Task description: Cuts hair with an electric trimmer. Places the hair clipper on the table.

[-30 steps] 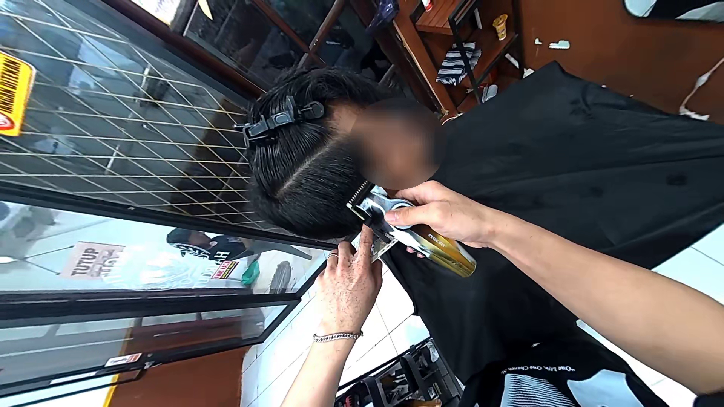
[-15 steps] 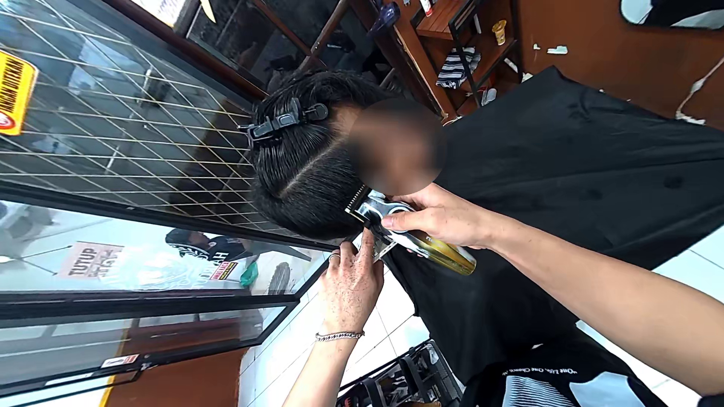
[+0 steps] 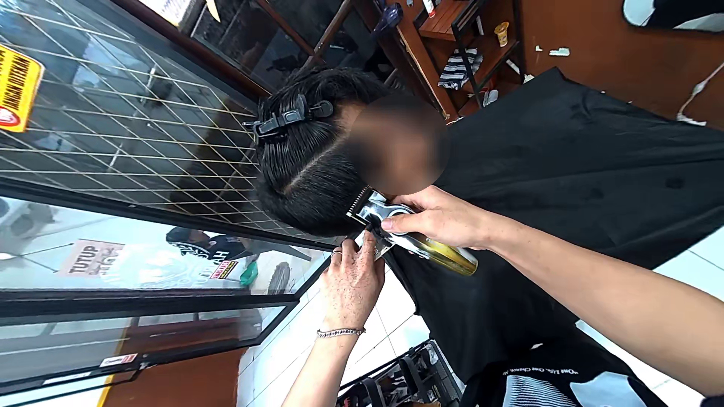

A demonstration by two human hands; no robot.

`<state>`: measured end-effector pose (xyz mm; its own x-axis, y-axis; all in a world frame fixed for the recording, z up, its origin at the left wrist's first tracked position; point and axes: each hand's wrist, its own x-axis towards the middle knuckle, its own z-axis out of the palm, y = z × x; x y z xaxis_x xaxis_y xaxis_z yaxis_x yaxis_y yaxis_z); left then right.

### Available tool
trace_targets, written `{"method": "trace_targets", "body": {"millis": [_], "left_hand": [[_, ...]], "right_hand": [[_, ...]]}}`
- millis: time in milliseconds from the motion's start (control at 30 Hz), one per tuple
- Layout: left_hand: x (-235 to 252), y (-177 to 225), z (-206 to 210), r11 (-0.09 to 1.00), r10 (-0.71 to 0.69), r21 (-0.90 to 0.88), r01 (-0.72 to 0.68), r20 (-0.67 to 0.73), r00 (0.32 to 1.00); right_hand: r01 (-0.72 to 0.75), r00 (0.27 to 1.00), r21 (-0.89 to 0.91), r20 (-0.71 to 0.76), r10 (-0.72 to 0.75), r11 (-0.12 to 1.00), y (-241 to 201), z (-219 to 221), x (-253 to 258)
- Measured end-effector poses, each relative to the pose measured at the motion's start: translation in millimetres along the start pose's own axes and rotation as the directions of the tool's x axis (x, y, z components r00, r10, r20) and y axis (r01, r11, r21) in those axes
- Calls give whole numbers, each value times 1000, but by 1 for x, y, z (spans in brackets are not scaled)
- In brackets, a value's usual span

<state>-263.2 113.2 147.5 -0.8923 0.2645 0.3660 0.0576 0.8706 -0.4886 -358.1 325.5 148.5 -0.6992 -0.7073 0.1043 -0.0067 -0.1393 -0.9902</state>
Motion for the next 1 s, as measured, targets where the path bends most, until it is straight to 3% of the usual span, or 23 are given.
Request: {"method": "trace_targets", "body": {"millis": [167, 233, 333, 367, 433, 500, 600, 667, 733, 867, 1000], "left_hand": [[0, 0, 0, 1000, -7, -6, 7, 14, 1000], [-2, 0, 0, 1000, 4, -6, -4, 1, 1000], [-5, -1, -1, 1000, -4, -8, 4, -1, 1000], [-4, -1, -2, 1000, -20, -22, 20, 25, 1000], [0, 0, -1, 1000, -21, -6, 21, 28, 999], [1, -1, 1, 1000, -15, -4, 15, 24, 1000], [-1, 2, -1, 999, 16, -35, -17, -7, 1000], [-1, 10, -5, 994, 57, -95, -61, -52, 997], [3, 23, -10, 982, 60, -176, -62, -17, 998], [19, 46, -5, 978, 21, -210, -9, 56, 998], [32, 60, -4, 976, -42, -210, 60, 92, 995]], "right_hand": [[-23, 1000, -60, -5, 23, 998, 3, 0, 0], [48, 999, -128, -2, -49, 991, -5, 11, -2], [175, 978, -208, 145, -147, 962, -9, 21, -14], [218, 968, -137, 159, -196, 966, -4, 20, -20], [270, 959, 167, 38, -280, 948, 11, 15, -31], [242, 970, 453, -138, -201, 858, 20, 6, -41], [269, 938, 582, -338, -72, 768, 30, -12, -47], [357, 864, 494, -497, -80, 793, 37, -11, -47], [379, 828, 374, -546, -129, 847, 36, -8, -46], [240, 933, 276, -331, -142, 931, 25, -7, -47], [85, 964, 70, -259, -64, 994, 12, -17, -39]]}}
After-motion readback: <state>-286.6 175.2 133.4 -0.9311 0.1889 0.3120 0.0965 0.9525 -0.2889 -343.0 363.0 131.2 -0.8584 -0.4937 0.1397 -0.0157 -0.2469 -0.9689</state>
